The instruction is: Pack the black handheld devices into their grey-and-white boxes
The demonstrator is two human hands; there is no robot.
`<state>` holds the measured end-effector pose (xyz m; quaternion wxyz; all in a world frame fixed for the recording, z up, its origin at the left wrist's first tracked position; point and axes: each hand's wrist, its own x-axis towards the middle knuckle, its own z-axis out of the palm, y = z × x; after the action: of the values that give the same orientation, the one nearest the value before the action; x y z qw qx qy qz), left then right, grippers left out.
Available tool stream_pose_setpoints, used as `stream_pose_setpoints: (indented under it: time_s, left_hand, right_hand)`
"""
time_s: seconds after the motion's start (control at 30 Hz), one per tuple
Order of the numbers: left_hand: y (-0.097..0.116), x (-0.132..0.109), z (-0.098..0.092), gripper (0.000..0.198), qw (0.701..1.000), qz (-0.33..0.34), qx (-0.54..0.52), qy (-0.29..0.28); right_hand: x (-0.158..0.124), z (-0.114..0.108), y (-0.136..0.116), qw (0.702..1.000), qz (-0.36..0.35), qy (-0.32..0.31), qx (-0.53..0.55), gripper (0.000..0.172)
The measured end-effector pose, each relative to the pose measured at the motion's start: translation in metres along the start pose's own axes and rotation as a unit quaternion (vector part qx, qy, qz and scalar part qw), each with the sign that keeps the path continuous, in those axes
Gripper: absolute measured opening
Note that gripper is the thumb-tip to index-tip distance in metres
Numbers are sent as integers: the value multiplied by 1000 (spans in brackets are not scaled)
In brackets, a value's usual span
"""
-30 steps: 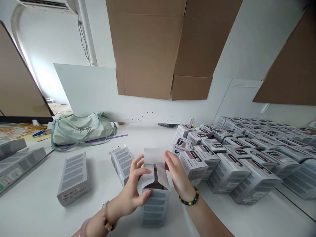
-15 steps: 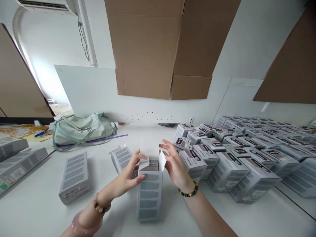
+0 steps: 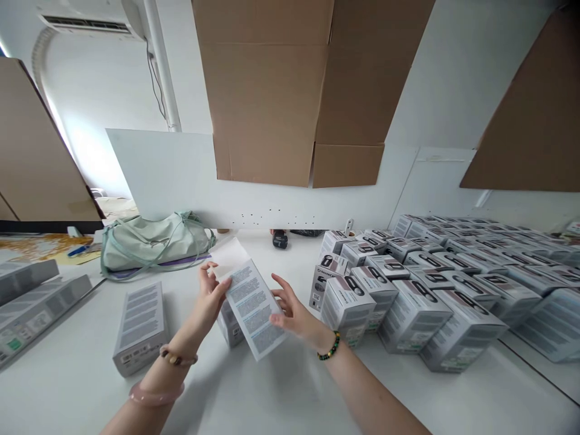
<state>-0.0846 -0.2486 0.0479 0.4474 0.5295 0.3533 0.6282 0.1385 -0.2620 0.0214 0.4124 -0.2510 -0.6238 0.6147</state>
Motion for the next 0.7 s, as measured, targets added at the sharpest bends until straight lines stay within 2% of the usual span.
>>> stream_pose_setpoints:
  time_s: [0.07,0.1,0.2,0.23,0.33,0.4,0.5,0.6,0.7]
  left_hand:
    - [3,2,-3,48,1000,9,-11,6]
    - [5,3,-4,48,1000,11,-14,2]
    - [8,0,-6,50,999,13,-13,-34]
    - [9,-2,-6,52,998,16,-8,-54]
    - [13,-7,-5,55,991,30,27,-124]
    - [17,-11,-4,56,983,37,58,-168]
    - [23,-14,-2,58,971,40,91,-215]
    - [24,-15,0,61,965,41,99,-240]
    - [17,-15,2,62,962,37,95,-255]
  right_hand:
    - [9,3,9,995,-9,84,-61,53]
    - [17,4,13,985,-10,143,-94,47]
    - [55,0,24,938,2,288,-192,40]
    - [71,-4,26,923,4,316,-219,39]
    - [115,-19,27,871,8,384,-306,52]
    - [136,-29,26,845,20,405,-349,52]
    - [148,-42,28,830,44,401,-386,40]
    - [145,-48,32,837,39,368,-403,34]
    - [141,-46,26,862,-14,314,-398,30]
